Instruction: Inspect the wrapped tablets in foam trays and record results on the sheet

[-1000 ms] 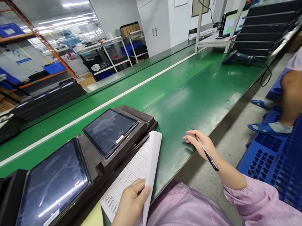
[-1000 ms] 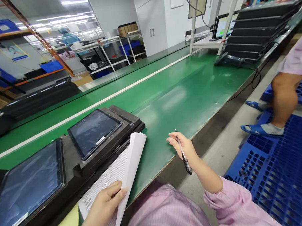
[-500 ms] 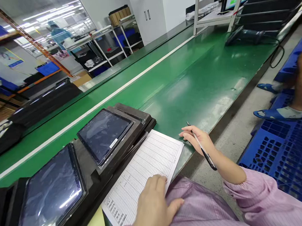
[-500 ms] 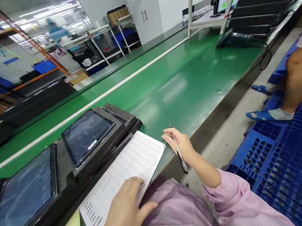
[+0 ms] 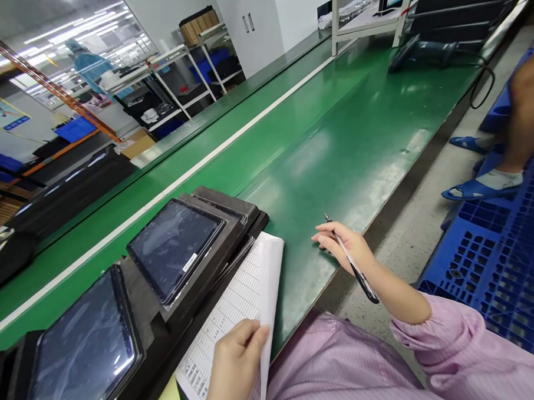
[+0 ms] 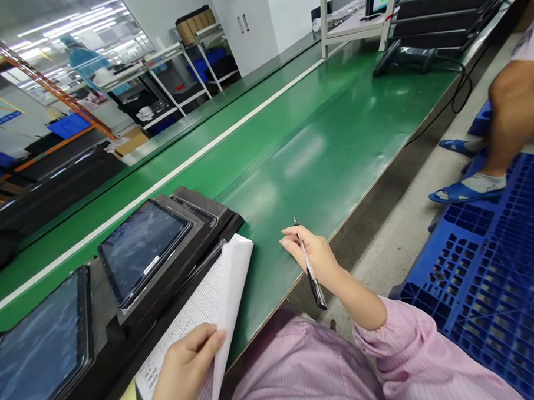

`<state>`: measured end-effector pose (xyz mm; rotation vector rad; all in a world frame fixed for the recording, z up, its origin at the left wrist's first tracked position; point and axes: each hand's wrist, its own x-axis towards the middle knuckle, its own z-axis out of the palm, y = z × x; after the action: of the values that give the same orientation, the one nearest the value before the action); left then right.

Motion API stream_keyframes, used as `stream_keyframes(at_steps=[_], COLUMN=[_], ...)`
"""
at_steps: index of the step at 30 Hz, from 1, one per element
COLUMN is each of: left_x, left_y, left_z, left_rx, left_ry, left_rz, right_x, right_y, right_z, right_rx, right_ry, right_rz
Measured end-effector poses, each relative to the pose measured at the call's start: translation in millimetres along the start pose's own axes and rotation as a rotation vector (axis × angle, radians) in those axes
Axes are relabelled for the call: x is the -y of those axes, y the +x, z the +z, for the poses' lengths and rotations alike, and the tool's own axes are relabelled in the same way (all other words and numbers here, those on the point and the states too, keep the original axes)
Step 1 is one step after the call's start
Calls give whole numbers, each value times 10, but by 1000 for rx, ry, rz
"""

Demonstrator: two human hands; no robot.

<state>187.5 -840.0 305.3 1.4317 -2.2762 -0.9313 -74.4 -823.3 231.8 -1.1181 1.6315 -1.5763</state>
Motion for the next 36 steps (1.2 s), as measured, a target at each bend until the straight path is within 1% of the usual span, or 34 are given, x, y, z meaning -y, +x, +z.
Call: stream_keyframes(at_steps=[1, 2, 3, 5, 8, 11, 15, 19, 23, 24, 26, 28, 29, 30, 32, 34, 36], left_x=[32, 63, 92, 135, 178, 209, 193, 111, 79, 88, 117, 145, 150, 146, 114, 70, 45], left_y=[0, -7, -22, -70, -173, -283, -356, -305, -245, -247, -275, -323, -346, -366, -384, -376, -355], left_z=[-29, -42, -43, -18, 26, 8, -110, -207, -236, -240, -251, -264, -270, -277, -290, -307, -327], left_rx=[-3, -14, -22, -73, -202, -277, -343, -415, -525, -556, -603, -601, -586, -567, -533, -518, -496], left_ry=[-143, -280, -406, -607, -750, -808, -836, -846, -846, -826, -743, -608, -528, -445, -310, -236, -207], left_rz=[-154, -277, -367, -459, -488, -522, -616, -722, -813, -819, -766, -638, -559, -485, -367, -310, -293], right_x=[1, 2, 5, 8, 4, -1, 16, 58, 81, 82, 87, 116, 142, 177, 264, 359, 448], right_y=[-1, -1, -1, -3, -9, -22, -38, -41, -28, -29, -47, -99, -139, -185, -287, -376, -428], right_z=[-2, -3, -5, -9, -17, -30, -52, -74, -106, -115, -124, -95, -59, -8, 130, 284, 413], right_rx=[1, -2, -9, -23, -30, -31, -50, -71, -69, -67, -72, -46, 1, 78, 288, 482, 611], right_ry=[-3, -7, -13, -25, -29, -36, -62, -83, -92, -104, -143, -191, -211, -233, -295, -357, -430], right_rz=[-1, -6, -13, -27, -41, -53, -68, -91, -147, -159, -194, -286, -373, -483, -757, -1024, -1194])
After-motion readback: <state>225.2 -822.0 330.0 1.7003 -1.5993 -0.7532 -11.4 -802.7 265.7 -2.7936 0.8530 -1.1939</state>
